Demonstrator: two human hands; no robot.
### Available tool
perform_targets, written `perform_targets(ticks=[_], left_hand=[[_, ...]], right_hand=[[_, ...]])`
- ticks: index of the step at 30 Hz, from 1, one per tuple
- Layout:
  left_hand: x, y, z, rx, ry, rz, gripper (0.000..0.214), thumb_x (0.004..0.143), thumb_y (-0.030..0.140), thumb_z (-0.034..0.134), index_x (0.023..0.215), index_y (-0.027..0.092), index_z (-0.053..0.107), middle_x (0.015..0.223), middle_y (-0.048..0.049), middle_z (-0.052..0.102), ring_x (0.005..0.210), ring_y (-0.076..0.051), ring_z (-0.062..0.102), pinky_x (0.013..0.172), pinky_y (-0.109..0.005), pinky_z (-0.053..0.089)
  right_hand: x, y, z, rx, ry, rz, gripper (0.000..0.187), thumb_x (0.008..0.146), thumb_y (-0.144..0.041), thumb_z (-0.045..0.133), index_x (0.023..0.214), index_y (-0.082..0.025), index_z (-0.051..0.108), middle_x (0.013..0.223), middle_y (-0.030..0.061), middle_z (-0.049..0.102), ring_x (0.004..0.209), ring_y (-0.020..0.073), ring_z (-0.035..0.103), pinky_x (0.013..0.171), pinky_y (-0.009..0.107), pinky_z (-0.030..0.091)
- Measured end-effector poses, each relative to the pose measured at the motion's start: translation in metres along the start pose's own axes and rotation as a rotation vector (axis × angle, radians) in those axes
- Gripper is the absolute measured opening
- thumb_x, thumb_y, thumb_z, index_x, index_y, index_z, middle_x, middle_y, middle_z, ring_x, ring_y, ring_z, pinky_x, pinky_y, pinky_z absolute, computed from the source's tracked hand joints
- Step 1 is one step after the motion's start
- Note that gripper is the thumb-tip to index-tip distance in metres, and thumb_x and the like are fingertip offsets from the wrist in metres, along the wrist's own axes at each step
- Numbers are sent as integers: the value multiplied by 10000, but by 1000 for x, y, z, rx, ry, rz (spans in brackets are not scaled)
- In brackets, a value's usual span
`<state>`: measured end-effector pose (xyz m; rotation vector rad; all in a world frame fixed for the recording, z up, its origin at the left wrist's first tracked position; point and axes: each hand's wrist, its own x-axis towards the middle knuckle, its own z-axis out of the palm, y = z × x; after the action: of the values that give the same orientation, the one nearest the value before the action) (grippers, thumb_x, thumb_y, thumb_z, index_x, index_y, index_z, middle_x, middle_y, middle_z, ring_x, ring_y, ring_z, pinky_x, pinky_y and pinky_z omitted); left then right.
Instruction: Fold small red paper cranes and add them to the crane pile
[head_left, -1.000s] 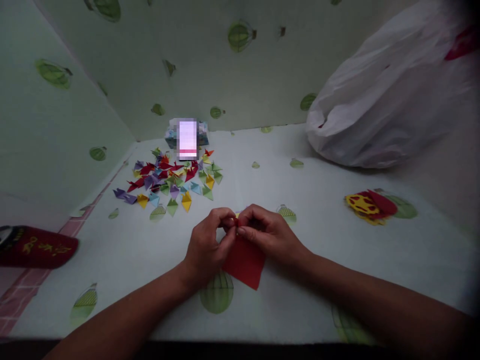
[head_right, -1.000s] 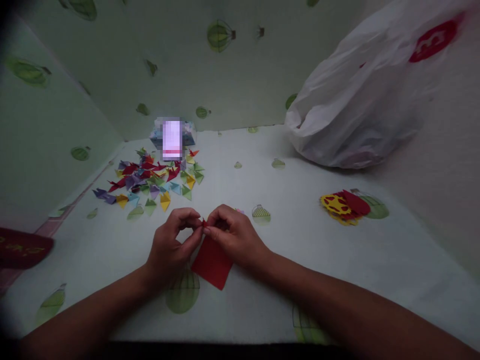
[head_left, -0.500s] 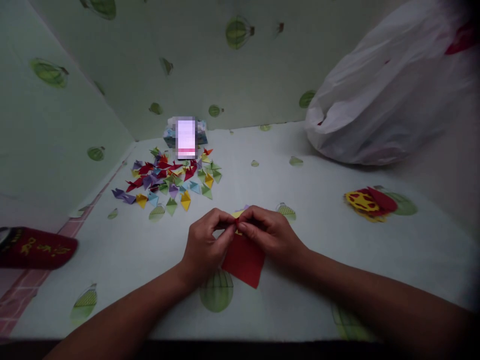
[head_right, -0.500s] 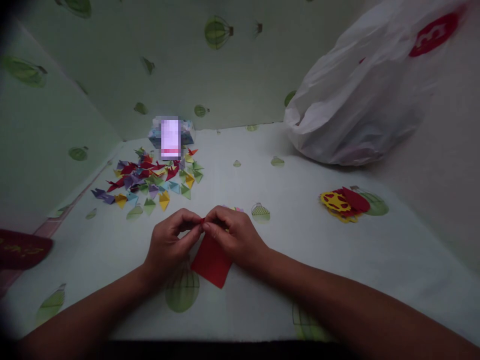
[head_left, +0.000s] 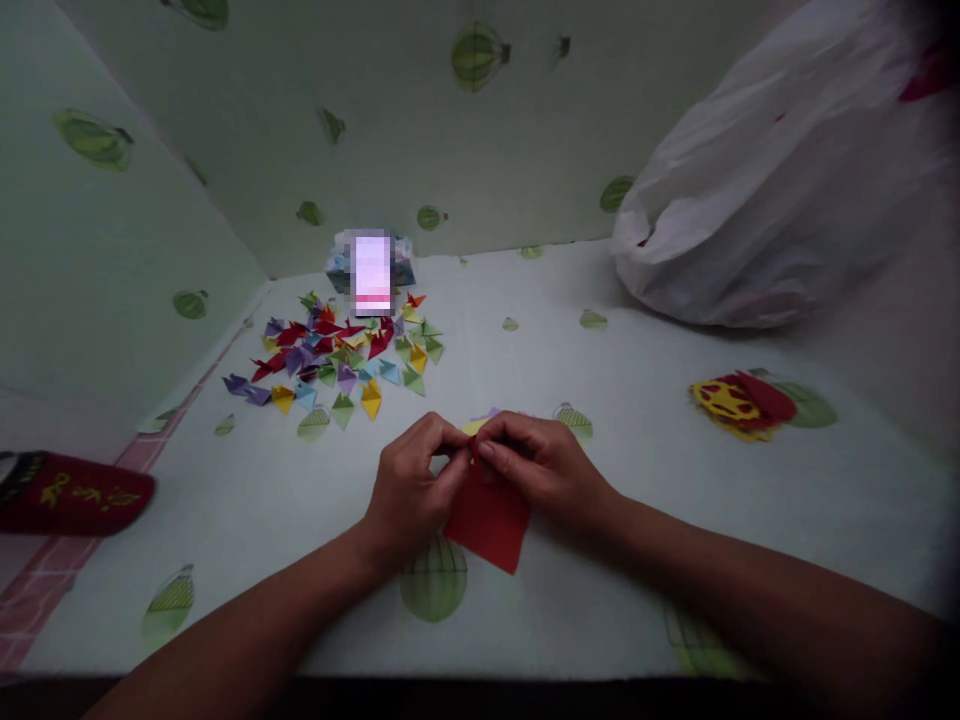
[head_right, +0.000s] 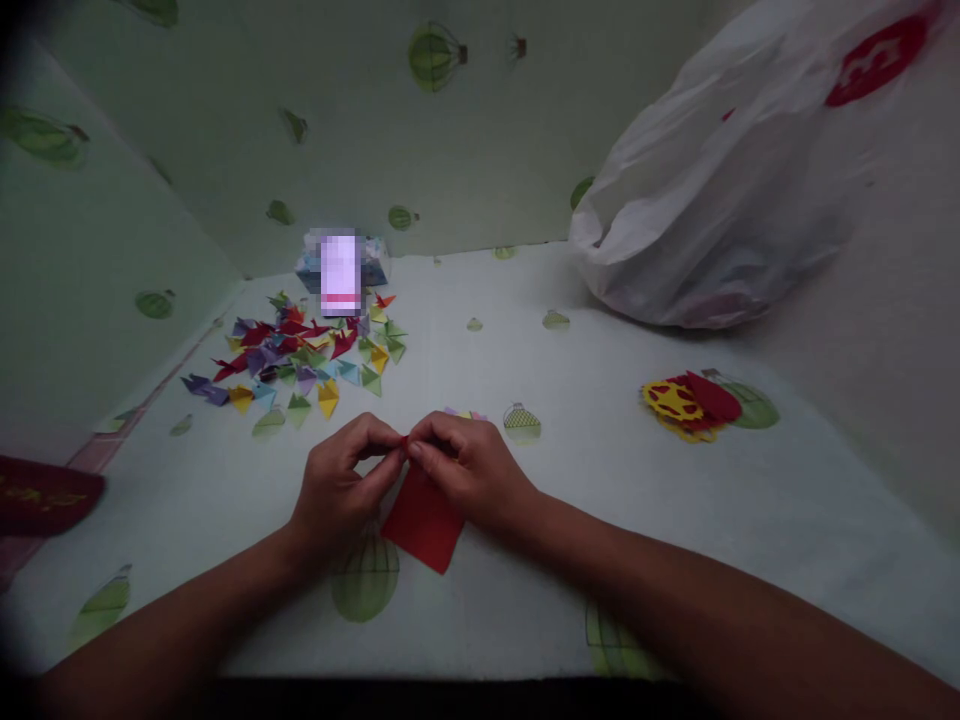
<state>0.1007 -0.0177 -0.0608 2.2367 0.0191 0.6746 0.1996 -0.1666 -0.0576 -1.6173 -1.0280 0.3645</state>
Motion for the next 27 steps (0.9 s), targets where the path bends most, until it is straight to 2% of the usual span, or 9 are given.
perform_targets(ticks=[7, 12, 15, 27], left_hand=[[0, 0, 0, 18, -1, 25, 123, 846, 79, 567, 783, 183, 582, 721, 3, 599, 671, -128, 586, 625, -245, 465], [-1, -1, 1, 39, 4, 76, 121, 840, 66, 570, 805, 181, 581, 724, 2, 589, 672, -130, 577, 620, -252, 459], [-1, -1, 1, 41, 8, 98, 128, 843, 62, 564, 811, 185, 577, 726, 1, 588, 678, -134, 576, 621, -254, 456], [-2, -1, 2, 40, 20, 122, 128, 834, 40, 575, 812, 167, 579, 727, 2, 576, 672, -129, 559, 619, -250, 436]], right_hand=[[-1, 4, 2, 86, -33, 30, 143, 912, -190, 533, 798, -167, 618, 686, 8, 640, 640, 130, 593, 629, 267, 453], [-1, 4, 4, -5, 0, 25, 133, 888, -184, 575, 759, -175, 607, 703, -5, 635, 654, 126, 569, 683, 290, 424], [-1, 2, 4, -41, 7, 18, 128, 877, -171, 575, 751, -177, 594, 706, -7, 627, 655, 126, 558, 656, 278, 406], [-1, 5, 3, -21, -4, 37, 113, 878, -217, 575, 782, -165, 603, 734, 12, 618, 676, 138, 534, 643, 279, 393]])
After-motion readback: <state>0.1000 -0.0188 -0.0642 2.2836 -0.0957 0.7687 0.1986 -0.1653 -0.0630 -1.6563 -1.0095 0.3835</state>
